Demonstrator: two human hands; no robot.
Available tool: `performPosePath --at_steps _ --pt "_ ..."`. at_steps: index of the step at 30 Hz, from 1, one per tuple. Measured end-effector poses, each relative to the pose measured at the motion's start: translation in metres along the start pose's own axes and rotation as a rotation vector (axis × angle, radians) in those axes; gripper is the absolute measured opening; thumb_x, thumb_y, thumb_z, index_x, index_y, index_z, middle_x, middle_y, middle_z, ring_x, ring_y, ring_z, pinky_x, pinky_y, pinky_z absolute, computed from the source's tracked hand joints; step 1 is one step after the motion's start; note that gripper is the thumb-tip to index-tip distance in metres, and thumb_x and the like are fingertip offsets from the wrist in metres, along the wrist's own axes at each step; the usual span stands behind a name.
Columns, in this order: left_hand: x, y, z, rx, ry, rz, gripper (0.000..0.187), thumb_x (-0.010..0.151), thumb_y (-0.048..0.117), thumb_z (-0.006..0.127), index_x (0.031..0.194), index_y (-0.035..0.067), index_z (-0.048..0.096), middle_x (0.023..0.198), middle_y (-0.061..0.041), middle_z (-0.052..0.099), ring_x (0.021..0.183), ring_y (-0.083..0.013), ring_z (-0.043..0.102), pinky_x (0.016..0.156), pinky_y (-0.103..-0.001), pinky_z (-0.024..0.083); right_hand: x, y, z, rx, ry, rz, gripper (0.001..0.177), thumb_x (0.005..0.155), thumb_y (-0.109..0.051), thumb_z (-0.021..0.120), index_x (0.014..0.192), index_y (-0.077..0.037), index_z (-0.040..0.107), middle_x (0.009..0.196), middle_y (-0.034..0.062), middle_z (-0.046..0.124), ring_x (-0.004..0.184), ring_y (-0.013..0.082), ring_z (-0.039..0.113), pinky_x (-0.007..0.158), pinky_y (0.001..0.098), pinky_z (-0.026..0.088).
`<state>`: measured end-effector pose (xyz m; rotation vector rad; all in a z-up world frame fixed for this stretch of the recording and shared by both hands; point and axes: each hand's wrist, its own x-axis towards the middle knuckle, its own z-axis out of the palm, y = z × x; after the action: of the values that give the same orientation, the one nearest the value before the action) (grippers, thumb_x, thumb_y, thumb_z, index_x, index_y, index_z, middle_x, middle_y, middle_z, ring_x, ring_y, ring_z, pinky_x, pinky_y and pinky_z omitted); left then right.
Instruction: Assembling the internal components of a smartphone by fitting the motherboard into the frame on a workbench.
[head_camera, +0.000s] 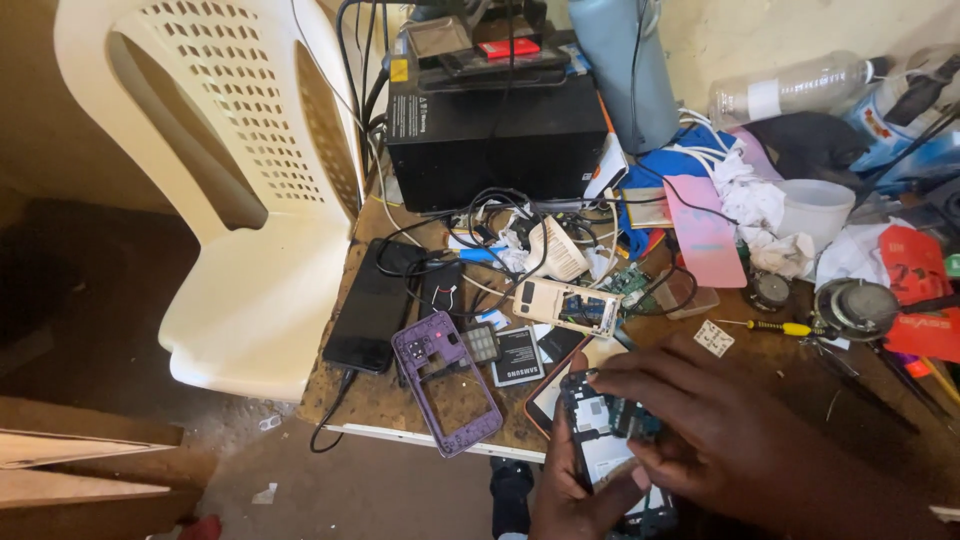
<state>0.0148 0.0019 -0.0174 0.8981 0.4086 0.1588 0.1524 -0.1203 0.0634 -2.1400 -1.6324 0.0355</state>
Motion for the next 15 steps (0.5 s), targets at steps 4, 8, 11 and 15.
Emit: performPosePath --at_steps 4,8,11,15 --pt "-0.002 0.006 0.004 -0.077 0.079 -0.079 0.104 0.072 0.026 0.092 0.165 0.028 0.046 0.15 0.001 0.074 0.137 -0.0115 0.065 0.112 -0.033 0.057 0.004 -0.006 -0.004 0.017 0.004 0.026 0.071 0.084 -0.02 0.084 0.152 -0.021 0.06 0.153 0.0058 0.06 0.143 0.0286 0.054 0.111 0.0454 0.044" --pt "-0.006 0.018 0.007 -0.19 0.031 -0.016 0.101 0.077 0.02 0.089 0.167 0.026 0.043 0.148 -0.006 0.073 0.137 -0.0189 0.066 0.115 -0.036 0.052 -0.002 0.005 0.0 -0.093 -0.035 0.219 0.095 0.068 -0.048 0.099 0.15 -0.023 0.058 0.154 0.0052 0.057 0.14 0.0279 0.054 0.103 0.0479 0.048" --pt "-0.007 0.023 0.008 -0.259 -0.14 0.15 0.097 0.087 0.027 0.085 0.169 0.026 0.033 0.149 -0.012 0.069 0.137 -0.0257 0.066 0.115 -0.037 0.048 -0.004 0.006 0.001 -0.018 -0.019 0.31 0.089 0.066 -0.048 0.101 0.142 -0.021 0.062 0.144 0.0039 0.065 0.128 0.024 0.066 0.094 0.0417 0.055" --pt "0.004 0.003 0.003 -0.368 -0.171 0.22 0.104 0.086 0.029 0.088 0.17 0.02 0.028 0.157 -0.017 0.06 0.144 -0.0318 0.058 0.118 -0.041 0.04 -0.009 0.012 0.003 -0.024 -0.013 0.331 0.069 0.067 -0.044 0.101 0.127 -0.027 0.072 0.114 -0.0026 0.076 0.098 0.0185 0.077 0.075 0.0345 0.058"
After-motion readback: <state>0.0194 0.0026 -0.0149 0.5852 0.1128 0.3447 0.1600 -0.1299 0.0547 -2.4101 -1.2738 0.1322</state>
